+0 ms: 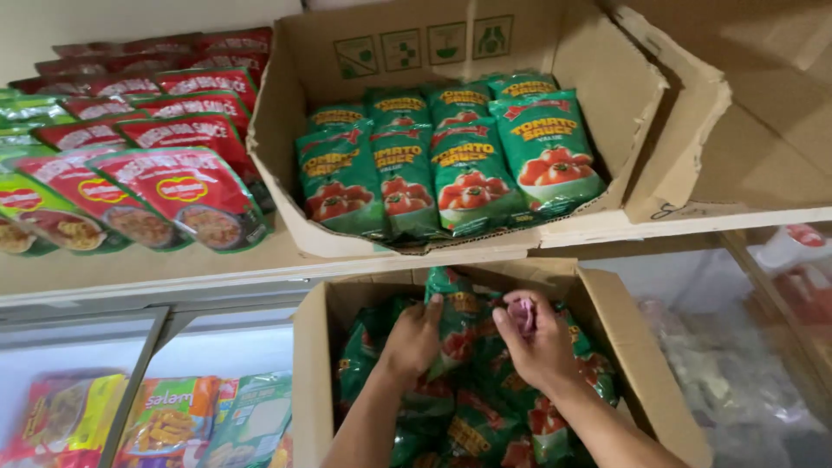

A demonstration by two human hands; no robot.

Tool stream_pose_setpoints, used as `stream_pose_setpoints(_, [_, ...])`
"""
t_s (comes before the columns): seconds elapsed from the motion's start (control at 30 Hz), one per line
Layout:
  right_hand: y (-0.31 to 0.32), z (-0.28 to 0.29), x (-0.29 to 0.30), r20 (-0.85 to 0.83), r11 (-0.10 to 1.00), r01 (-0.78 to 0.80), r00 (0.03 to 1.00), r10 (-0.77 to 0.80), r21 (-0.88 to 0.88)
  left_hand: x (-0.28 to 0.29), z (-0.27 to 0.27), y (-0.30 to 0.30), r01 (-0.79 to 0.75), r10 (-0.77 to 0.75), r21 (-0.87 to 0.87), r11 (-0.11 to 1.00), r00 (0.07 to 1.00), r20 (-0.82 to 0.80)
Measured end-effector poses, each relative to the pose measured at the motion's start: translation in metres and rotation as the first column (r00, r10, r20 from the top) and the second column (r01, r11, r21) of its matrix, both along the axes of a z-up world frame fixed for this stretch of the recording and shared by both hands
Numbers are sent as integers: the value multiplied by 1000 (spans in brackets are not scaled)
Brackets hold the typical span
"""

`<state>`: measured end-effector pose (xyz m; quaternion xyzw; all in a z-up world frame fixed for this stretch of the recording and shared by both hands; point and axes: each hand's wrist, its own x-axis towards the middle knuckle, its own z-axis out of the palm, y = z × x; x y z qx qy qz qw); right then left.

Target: Wiping down individual tomato sauce packets with a cloth and organizing them into cardboard boxes on a store shelf.

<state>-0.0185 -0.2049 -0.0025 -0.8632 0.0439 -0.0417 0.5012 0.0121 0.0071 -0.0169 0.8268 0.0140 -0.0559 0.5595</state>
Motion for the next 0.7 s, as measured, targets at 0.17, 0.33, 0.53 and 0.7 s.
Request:
stream_pose_setpoints(0.17, [20,28,-20,590,922,-292,709,387,-254,-10,-14,-27,-54,22,-257,965,992,-122])
stream_pose_setpoints(0.33, [17,42,-8,727,831,87,540,424,-549,-23,9,-47,-51,50,-4,999,991,-125])
stream_pose_setpoints(0.53, [2,24,-7,403,995,-98,909,104,-35,-7,-20,-38,-106,124,269,957,991,-53])
stream_pose_setpoints(0.7, [9,11,-20,456,879,-443,755,472,-177,-3,-66,-30,12,-100,569,823,987,124])
